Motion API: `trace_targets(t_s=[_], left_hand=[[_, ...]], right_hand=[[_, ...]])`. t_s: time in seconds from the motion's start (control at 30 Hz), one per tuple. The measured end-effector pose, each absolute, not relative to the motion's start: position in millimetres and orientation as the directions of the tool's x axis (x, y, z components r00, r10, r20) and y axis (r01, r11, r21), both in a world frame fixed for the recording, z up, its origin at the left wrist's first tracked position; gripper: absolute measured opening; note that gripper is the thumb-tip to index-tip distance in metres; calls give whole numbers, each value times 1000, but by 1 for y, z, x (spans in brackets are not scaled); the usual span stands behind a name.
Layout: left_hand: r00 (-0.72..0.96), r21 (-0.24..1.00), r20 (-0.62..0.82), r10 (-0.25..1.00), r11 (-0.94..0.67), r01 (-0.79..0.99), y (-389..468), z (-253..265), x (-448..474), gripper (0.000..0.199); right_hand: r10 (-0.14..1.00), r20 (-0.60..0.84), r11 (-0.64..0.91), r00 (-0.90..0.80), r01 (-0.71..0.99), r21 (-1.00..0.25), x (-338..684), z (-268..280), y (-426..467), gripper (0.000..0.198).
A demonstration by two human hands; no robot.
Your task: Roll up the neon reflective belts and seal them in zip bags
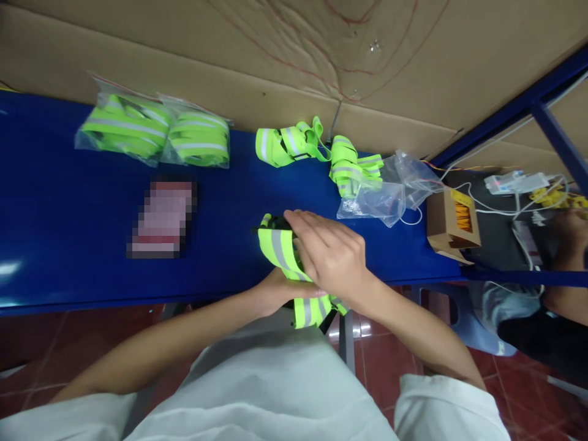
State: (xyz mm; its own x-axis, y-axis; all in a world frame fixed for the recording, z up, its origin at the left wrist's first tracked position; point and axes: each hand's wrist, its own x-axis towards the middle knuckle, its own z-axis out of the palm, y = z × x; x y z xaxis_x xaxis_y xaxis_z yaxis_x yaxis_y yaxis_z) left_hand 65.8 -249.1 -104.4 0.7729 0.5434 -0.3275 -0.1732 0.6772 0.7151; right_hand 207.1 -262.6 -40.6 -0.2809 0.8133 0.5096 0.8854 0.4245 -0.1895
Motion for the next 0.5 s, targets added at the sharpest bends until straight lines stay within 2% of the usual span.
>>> trace_targets(t_s=[0.1, 0.23, 0.33, 0.5], left_hand=[[780, 753, -347, 520, 650, -98, -248, -114, 61, 54], [918, 826, -281, 281, 558, 82, -242, -123, 43, 45], [967, 885, -212, 143, 447, 128, -237, -123, 29, 34], [989, 915, -146, -40, 374, 150, -229, -122, 15, 27]], right_hand=[[882, 361, 403, -302, 880, -250, 214, -34, -263, 38], [951, 10, 278, -309, 838, -469, 224, -16, -265, 26], [918, -169, 214, -358, 809, -547, 228, -2, -268, 27], [849, -309, 151, -428, 757, -636, 231, 13, -272, 30]])
